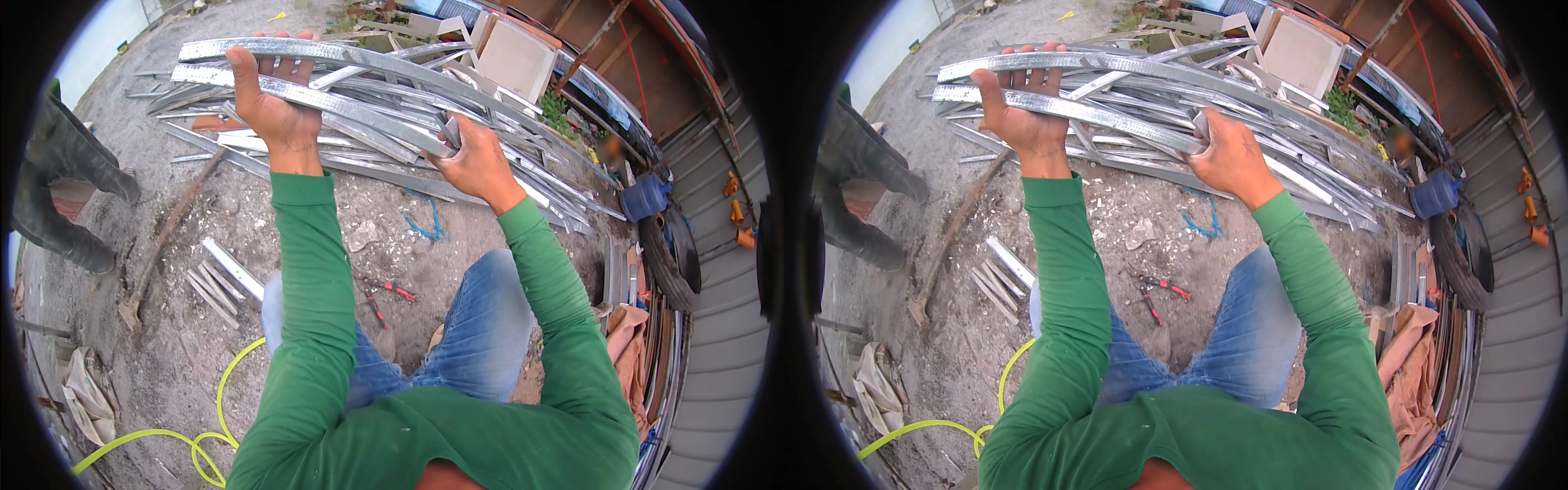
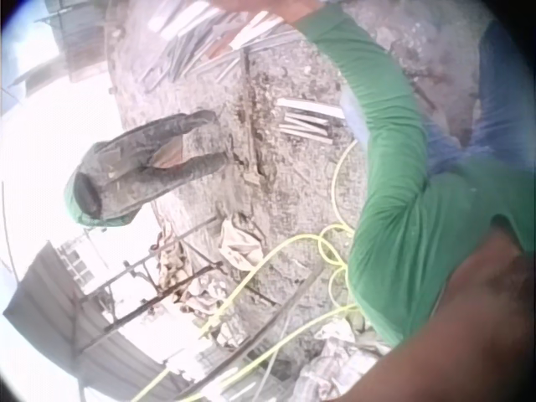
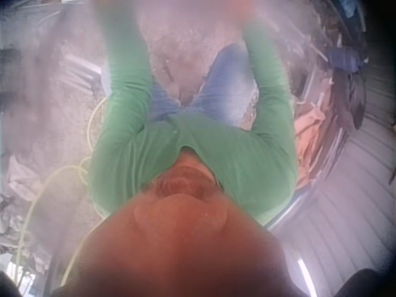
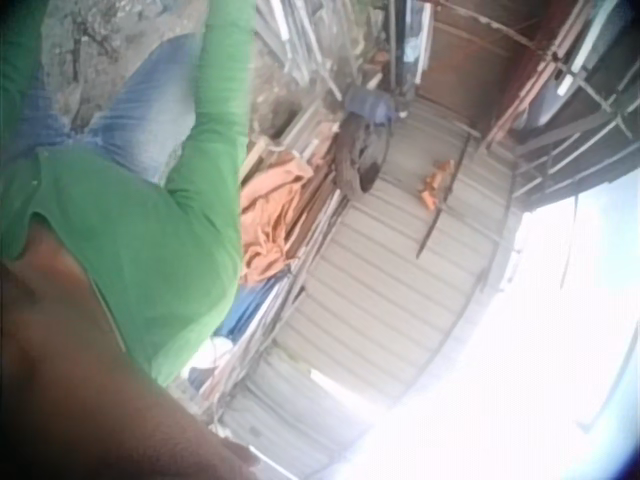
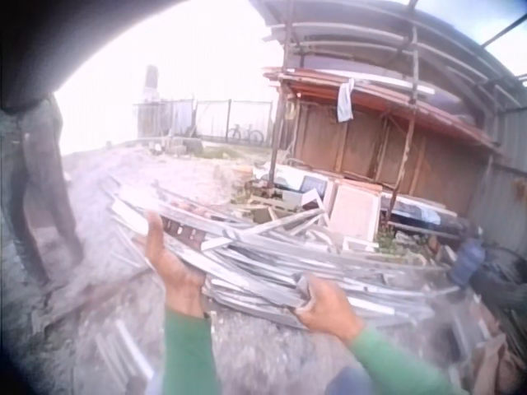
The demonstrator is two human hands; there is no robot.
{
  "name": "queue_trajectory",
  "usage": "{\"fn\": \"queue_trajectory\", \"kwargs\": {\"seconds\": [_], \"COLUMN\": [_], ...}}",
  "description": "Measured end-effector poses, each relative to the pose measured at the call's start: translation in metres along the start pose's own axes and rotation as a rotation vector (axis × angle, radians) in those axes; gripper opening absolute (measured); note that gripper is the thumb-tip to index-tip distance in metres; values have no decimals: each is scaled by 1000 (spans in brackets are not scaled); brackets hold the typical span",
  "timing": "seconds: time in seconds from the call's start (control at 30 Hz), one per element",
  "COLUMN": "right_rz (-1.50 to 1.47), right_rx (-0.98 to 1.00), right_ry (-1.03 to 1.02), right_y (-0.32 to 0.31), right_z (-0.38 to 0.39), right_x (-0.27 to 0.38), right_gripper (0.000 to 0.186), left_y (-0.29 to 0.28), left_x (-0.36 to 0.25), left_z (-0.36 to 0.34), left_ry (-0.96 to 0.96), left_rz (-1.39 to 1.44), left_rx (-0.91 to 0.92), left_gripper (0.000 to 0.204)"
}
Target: The person sits on the ground and uses tin snips to cut long metal strips into shorter pieces. They repeatedly pick up strips, cut them, and place the cut pieces into a red and white sack. Another person is visible in the background working with similar materials.
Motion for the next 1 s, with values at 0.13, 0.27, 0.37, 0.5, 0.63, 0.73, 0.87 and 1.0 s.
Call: {"fn": "queue_trajectory", "kwargs": {"seconds": [0.13,0.27,0.37,0.5,0.63,0.73,0.87,1.0], "right_rz": [93,161,261,546,734,675,132,193], "right_rx": [79,84,39,238,127,-234,-29,129], "right_ry": [-156,-216,-250,-74,-246,-369,-425,-370], "right_y": [-5,-6,-7,-16,-32,-69,-55,-30], "right_z": [-15,-18,-13,-25,-28,-23,-34,-43], "right_x": [3,1,-2,9,24,49,19,1], "right_gripper": [39,39,36,40,55,71,72,64], "left_y": [-8,-6,0,-3,6,15,31,13], "left_x": [0,2,6,9,8,2,1,5], "left_z": [-2,-3,4,-1,5,6,19,13], "left_ry": [9,11,1,12,17,16,10,2], "left_rz": [50,86,83,57,32,67,100,123], "left_rx": [-77,-47,-74,-80,-132,-15,41,3], "left_gripper": [42,35,36,37,36,35,35,38]}}
Point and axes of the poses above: each hand's wrist, its own z-axis away from the middle knuckle, its own y-axis out of the palm, x = y × z, the point moved 9 cm from there along -z, towards the middle knuckle, and after that the axes turned 6 degrees about -x, right-handed, at the moved point
